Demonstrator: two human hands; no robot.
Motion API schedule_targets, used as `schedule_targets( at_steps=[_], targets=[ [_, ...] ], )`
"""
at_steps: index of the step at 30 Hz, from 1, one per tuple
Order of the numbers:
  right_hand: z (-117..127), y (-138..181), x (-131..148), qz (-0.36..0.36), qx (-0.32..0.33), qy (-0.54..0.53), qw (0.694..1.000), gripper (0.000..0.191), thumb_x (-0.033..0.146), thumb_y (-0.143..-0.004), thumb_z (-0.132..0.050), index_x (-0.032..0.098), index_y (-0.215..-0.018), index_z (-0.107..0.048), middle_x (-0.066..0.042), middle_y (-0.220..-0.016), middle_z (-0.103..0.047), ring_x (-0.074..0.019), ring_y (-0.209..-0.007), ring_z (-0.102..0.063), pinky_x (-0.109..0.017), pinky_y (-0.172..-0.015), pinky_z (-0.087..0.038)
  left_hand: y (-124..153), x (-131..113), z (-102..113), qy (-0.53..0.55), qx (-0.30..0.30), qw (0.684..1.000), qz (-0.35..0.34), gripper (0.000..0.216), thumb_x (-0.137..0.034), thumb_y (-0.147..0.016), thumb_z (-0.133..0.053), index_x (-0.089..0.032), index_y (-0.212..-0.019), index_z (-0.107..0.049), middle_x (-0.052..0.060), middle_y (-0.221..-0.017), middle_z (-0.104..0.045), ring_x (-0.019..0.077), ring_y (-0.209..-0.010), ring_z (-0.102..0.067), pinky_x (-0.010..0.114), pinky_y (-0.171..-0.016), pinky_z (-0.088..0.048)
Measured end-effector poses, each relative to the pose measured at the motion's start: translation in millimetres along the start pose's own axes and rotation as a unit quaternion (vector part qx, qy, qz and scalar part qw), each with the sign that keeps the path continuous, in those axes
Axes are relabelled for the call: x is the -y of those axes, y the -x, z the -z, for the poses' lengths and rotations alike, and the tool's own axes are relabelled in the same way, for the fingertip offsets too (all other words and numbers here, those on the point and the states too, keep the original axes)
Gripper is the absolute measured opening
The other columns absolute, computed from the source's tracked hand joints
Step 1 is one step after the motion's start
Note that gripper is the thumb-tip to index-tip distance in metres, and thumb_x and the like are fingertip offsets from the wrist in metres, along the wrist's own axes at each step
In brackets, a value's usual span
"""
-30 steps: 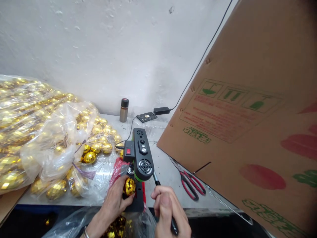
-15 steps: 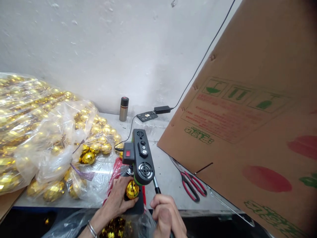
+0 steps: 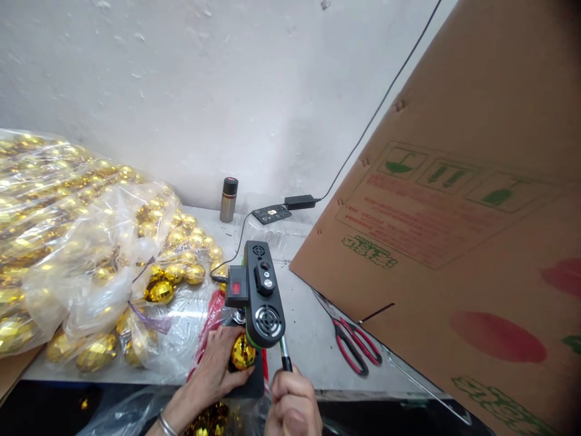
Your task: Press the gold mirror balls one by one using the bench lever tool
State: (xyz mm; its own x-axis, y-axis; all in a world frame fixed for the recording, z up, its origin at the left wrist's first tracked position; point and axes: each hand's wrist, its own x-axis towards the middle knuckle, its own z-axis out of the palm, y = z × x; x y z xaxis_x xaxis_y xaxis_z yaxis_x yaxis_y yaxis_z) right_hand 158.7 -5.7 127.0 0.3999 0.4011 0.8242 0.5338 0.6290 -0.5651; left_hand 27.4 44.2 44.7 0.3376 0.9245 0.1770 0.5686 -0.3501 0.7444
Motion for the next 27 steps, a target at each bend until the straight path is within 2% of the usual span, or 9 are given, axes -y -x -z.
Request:
schedule_targets(
  at_steps=[3, 9, 19, 27],
  targets=[
    [-5.2, -4.4, 1.5, 0.031, -0.026, -0.015, 0.999, 0.046, 0.022, -0.111, -0.036, 0.022, -0.066, -0.047, 0.005, -0.063, -0.05, -0.0093, -0.051, -0.047, -0.026, -0.053, -0.041, -0.3, -0.8, 1.3, 0.009, 0.002, 1.0, 0.0, 0.048, -0.023, -0.079, -0.077, -0.024, -0.124, -0.064, 0.01, -0.115, -0.07, 0.0316, -0.104, -0.062, 0.043, -0.091, -0.05],
    [-4.1, -3.2, 3.7, 0.006, 0.006, -0.029, 1.0, 0.044, 0.022, -0.111, -0.035, 0.021, -0.069, -0.048, 0.005, -0.065, -0.051, -0.0091, -0.053, -0.049, -0.025, -0.054, -0.044, -1.8, -0.5, 1.5, 0.002, -0.002, 1.0, -0.009, 0.045, -0.028, -0.079, -0.077, -0.023, -0.122, -0.065, 0.009, -0.11, -0.071, 0.0323, -0.101, -0.063, 0.044, -0.09, -0.05],
    [-10.8, 3.5, -9.5, 0.035, -0.035, -0.056, 0.997, 0.044, 0.021, -0.108, -0.036, 0.022, -0.066, -0.045, 0.004, -0.064, -0.047, -0.0098, -0.051, -0.048, -0.025, -0.052, -0.044, -2.0, 6.3, -4.9, -0.003, -0.009, 1.0, -0.007, 0.047, -0.027, -0.078, -0.078, -0.022, -0.122, -0.064, 0.01, -0.112, -0.07, 0.0318, -0.102, -0.062, 0.044, -0.089, -0.051],
    [-13.0, 15.4, -11.0, 0.016, -0.051, -0.077, 0.996, 0.041, 0.02, -0.108, -0.037, 0.022, -0.068, -0.043, 0.004, -0.068, -0.05, -0.0105, -0.055, -0.052, -0.025, -0.055, -0.046, -5.8, -0.5, 0.5, 0.006, 0.002, 1.0, 0.0, 0.048, -0.026, -0.076, -0.078, -0.022, -0.122, -0.066, 0.011, -0.114, -0.072, 0.0333, -0.104, -0.064, 0.046, -0.092, -0.051]
  ],
)
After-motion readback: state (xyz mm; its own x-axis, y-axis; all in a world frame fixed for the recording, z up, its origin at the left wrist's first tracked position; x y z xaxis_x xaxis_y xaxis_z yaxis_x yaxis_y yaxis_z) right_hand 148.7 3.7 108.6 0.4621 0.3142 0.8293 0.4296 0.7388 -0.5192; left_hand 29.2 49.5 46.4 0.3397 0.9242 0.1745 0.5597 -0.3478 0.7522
